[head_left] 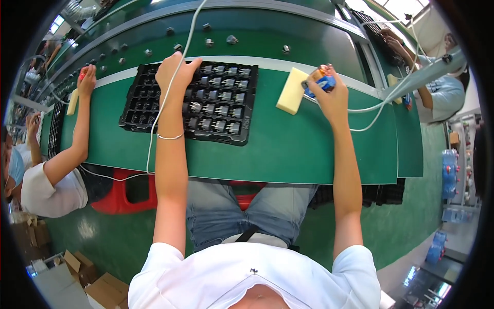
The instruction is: The person assembles small metal parts into a relay housing by hand, taking the parts from a component tray and inserting them into the housing on an assembly table.
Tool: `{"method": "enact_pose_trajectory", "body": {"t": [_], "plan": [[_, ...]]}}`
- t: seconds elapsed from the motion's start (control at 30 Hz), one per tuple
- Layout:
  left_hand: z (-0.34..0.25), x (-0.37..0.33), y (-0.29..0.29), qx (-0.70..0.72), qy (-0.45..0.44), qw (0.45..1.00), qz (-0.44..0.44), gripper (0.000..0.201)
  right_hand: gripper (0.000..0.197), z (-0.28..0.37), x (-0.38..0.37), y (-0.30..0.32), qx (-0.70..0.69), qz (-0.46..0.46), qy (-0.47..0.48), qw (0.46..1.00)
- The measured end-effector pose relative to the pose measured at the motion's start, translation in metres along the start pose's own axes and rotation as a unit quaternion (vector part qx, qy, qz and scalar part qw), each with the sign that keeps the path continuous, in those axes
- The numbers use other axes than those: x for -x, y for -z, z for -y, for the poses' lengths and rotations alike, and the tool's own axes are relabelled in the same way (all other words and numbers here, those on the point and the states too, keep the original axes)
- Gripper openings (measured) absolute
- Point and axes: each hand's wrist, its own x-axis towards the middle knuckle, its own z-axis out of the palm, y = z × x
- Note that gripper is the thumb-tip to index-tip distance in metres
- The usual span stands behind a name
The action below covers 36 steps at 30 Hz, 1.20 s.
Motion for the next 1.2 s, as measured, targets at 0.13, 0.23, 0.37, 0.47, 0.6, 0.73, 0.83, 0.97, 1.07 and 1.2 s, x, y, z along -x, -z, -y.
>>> {"method": "enact_pose_trajectory", "body": {"t": [0.13, 0.23, 0.37, 0.47, 0.6, 0.73, 0.83, 0.97, 1.07, 1.2], "plan": [[-0.009, -0.003, -0.013, -0.027, 0.002, 0.999, 0.044, 0.051, 0.048, 0.013, 0.007, -0.006, 0.05, 0.015, 0.025, 0.998], [-0.006, -0.004, -0.017, -0.03, -0.008, 0.999, 0.035, 0.049, 0.043, 0.011, 0.012, -0.013, 0.1, 0.022, 0.091, 0.991], [-0.012, 0.003, -0.007, -0.003, 0.004, 1.0, -0.001, 0.045, 0.041, 0.015, 0.015, -0.013, 0.106, 0.027, 0.062, 0.992], [-0.021, 0.005, 0.004, 0.073, -0.027, 0.996, -0.033, 0.037, 0.036, 0.013, 0.016, -0.013, 0.1, 0.01, 0.074, 0.992], [-0.053, 0.026, 0.014, 0.537, -0.03, 0.835, 0.114, 0.02, 0.037, 0.013, 0.016, -0.013, 0.102, 0.009, 0.072, 0.992], [-0.08, 0.05, 0.009, 0.665, -0.08, 0.717, 0.195, 0.018, 0.04, 0.012, 0.016, -0.014, 0.11, 0.011, 0.075, 0.991], [-0.089, 0.062, 0.003, 0.666, -0.09, 0.701, 0.239, 0.018, 0.041, 0.011, 0.015, -0.014, 0.111, 0.004, 0.096, 0.989], [-0.098, 0.073, -0.003, 0.639, -0.1, 0.713, 0.271, 0.018, 0.04, 0.01, 0.014, -0.016, 0.111, -0.003, 0.094, 0.989], [-0.1, 0.076, -0.002, 0.627, -0.106, 0.718, 0.284, 0.019, 0.041, 0.008, 0.014, -0.016, 0.108, -0.004, 0.097, 0.989], [-0.101, 0.078, -0.001, 0.619, -0.1, 0.725, 0.285, 0.02, 0.041, 0.008, 0.015, -0.016, 0.105, -0.005, 0.096, 0.99]]}}
